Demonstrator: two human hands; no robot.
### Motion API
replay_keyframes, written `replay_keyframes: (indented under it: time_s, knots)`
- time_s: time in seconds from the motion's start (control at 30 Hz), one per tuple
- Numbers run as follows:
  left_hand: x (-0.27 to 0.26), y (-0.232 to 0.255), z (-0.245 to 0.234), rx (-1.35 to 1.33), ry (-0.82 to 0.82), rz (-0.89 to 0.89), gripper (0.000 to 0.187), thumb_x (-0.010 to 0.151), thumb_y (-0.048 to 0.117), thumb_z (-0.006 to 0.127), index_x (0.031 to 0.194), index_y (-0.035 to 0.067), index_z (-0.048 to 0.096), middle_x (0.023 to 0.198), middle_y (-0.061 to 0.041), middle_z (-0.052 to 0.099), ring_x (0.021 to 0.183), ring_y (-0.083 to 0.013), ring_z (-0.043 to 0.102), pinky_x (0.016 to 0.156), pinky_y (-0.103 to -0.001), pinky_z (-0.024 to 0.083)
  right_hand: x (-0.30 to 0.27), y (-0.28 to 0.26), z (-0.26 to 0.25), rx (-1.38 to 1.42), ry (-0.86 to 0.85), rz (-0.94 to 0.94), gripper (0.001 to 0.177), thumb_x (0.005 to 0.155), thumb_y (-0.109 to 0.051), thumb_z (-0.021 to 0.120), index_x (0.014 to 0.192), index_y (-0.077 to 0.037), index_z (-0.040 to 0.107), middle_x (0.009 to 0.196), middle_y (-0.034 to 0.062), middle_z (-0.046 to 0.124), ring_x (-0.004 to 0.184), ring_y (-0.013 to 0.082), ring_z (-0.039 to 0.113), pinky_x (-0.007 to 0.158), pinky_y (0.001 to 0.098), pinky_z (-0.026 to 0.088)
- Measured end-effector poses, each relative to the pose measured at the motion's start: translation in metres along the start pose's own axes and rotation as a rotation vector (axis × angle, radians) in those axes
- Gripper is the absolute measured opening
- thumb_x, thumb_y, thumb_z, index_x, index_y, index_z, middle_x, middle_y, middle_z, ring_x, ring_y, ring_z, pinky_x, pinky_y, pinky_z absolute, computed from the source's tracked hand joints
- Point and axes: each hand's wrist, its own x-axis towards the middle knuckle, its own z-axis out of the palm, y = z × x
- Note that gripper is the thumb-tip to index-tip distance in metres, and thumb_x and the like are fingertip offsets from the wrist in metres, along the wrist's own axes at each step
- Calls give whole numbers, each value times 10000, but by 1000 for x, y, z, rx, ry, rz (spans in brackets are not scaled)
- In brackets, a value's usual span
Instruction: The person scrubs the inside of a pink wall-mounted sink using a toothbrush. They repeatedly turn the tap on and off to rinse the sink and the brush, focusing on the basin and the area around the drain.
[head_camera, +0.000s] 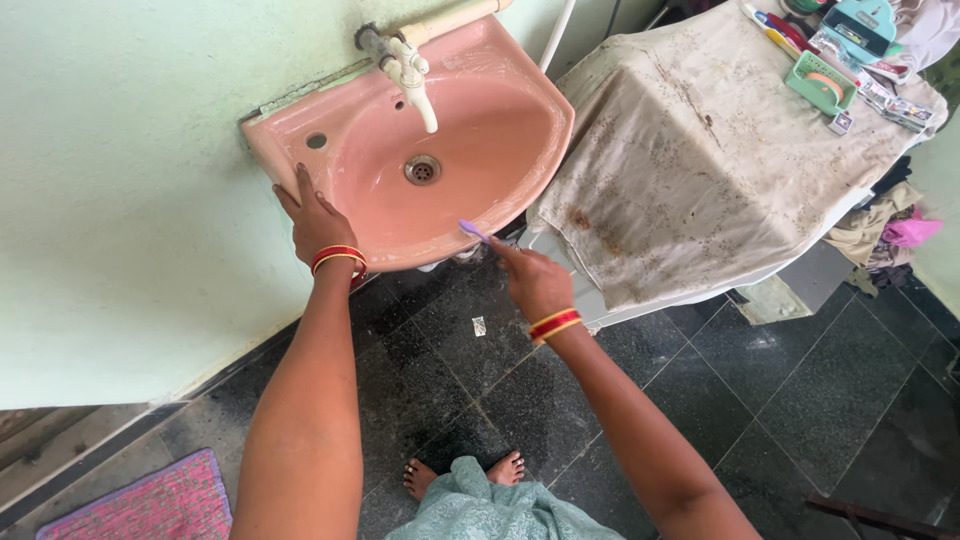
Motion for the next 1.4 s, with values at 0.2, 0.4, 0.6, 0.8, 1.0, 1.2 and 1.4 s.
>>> replay_keyframes:
  time_s: [0.2,0.4,0.6,0.8,1.0,1.2,1.4]
  knots:
    - [0,-4,5,-6,46,21,508,1087,239,426,1572,380,372,1676,-149,239,993,-384,722,782,-499,609,-6,-42,23,167,-118,-77,382,1019,-180,580,1376,-297,651,868,23,790,491,91,575,365,246,416]
    - [-1,3,-3,-12,-24,-27,516,1077,235,407,1567,392,363,1703,-116,221,1013,-383,714,821,-507,598,2,-62,32,213,-114,-20,383,1024,-145,570,1371,-291,640,903,3,781,495,86,596,361,261,456]
    - [12,-16,18,-252,76,96,474,1127,245,389,1577,393,400,1694,-162,207,1280,-383,610,945,-466,579,-7,-83,27,198,-42,-164,454,976,-160,637,1408,-299,648,801,68,752,590,188,656,506,361,527]
    - [34,-42,43,-496,19,194,532,1136,138,376,1639,307,345,1706,-242,51,1570,-430,172,1236,-456,349,10,-114,47,315,-46,-164,478,996,-104,569,1436,-286,609,899,34,764,585,156,642,494,333,528]
    - [32,-48,46,-463,16,216,510,1132,123,392,1614,291,386,1708,-243,49,1578,-419,149,1251,-469,328,11,-94,34,173,-225,-22,411,1041,-135,534,1405,-307,615,795,70,755,497,166,610,405,350,484]
    - [13,-11,11,-125,-8,26,551,1055,119,443,1562,333,411,1703,-154,149,1163,-413,656,907,-500,589,13,-104,51,176,16,-209,494,954,-88,580,1410,-266,647,804,75,743,583,176,658,467,337,510]
    - [12,-1,5,8,36,33,523,1069,160,462,1556,352,442,1689,-154,192,1043,-431,690,807,-519,600,7,-63,29,142,-162,-67,407,1015,-149,573,1394,-292,618,831,53,757,510,160,643,378,334,498]
